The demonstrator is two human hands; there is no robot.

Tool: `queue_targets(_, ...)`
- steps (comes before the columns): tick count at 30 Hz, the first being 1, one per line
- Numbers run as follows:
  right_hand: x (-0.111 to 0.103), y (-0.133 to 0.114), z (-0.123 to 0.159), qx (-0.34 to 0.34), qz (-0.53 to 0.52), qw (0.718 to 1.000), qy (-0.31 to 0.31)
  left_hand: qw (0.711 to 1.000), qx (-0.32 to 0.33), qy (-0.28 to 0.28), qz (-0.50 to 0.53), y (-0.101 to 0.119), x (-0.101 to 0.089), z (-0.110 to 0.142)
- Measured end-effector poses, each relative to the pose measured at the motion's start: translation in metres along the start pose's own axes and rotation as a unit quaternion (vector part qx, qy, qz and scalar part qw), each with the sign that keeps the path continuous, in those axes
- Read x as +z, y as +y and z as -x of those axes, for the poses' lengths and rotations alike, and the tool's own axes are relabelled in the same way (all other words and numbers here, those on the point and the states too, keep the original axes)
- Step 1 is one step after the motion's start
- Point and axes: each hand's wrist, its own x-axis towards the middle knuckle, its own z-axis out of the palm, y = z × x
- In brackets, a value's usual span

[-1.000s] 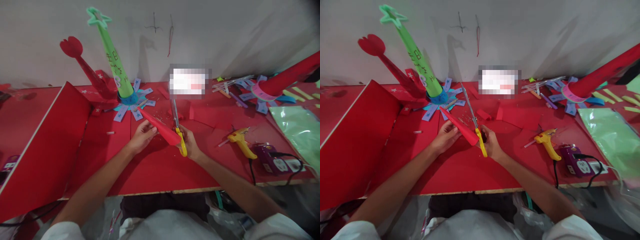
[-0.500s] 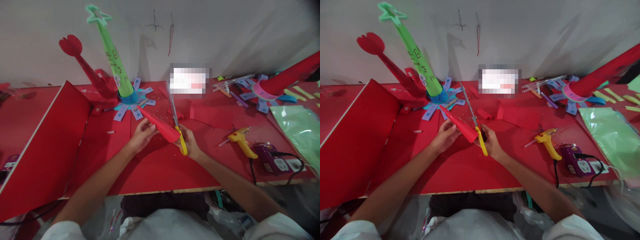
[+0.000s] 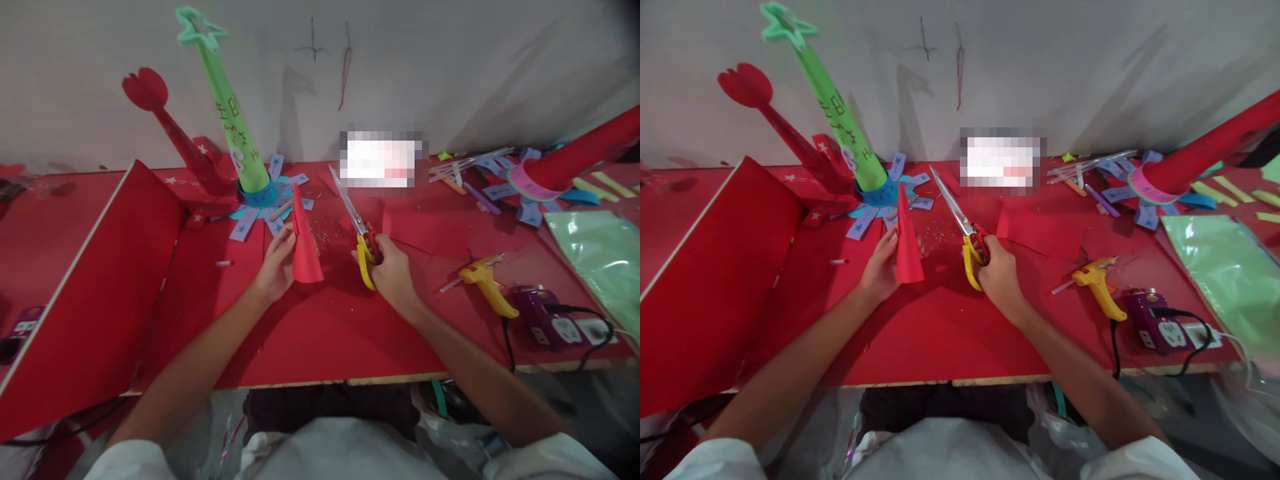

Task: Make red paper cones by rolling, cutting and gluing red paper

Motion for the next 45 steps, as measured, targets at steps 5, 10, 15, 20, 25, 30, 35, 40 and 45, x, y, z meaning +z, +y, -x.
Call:
queue_targets(5, -0.001, 0.016, -0.01, -0.1, 0.124, 0.987, 0.019, 0.999, -0.019, -0.025, -0.02, 0.003, 0.003, 0.004)
queue_targets(10, 0.002, 0.034, -0.016, -0.131, 0.16, 0.978, -0.008, 0.997, -0.051, -0.056, -0.008, 0.006, 0.01, 0.007)
queue_targets(15, 0.002, 0.038, -0.017, -0.15, 0.167, 0.974, -0.017, 0.995, -0.031, -0.086, -0.034, 0.003, 0.01, 0.005)
queue_targets(20, 0.0, 0.014, -0.009, -0.145, 0.021, 0.989, -0.015, 0.984, -0.018, -0.078, -0.159, -0.009, 0.005, 0.004)
queue_targets(25, 0.012, -0.004, 0.003, -0.028, -0.246, 0.954, -0.17, 0.916, 0.071, -0.125, -0.374, -0.019, 0.009, 0.009)
queue_targets(30, 0.012, -0.009, 0.007, 0.019, -0.311, 0.941, -0.134, 0.867, 0.035, -0.19, -0.459, -0.024, 0.016, 0.024)
queue_targets(35, -0.001, -0.015, 0.002, 0.065, -0.388, 0.907, -0.15, 0.935, -0.001, -0.205, -0.289, -0.027, 0.013, 0.028)
queue_targets(40, -0.009, -0.017, -0.004, 0.078, -0.403, 0.897, -0.167, 0.946, -0.161, -0.232, -0.159, -0.027, 0.01, 0.023)
queue_targets(45, -0.008, -0.016, -0.004, 0.074, -0.396, 0.89, -0.213, 0.95, -0.18, -0.24, -0.092, -0.028, 0.018, 0.024)
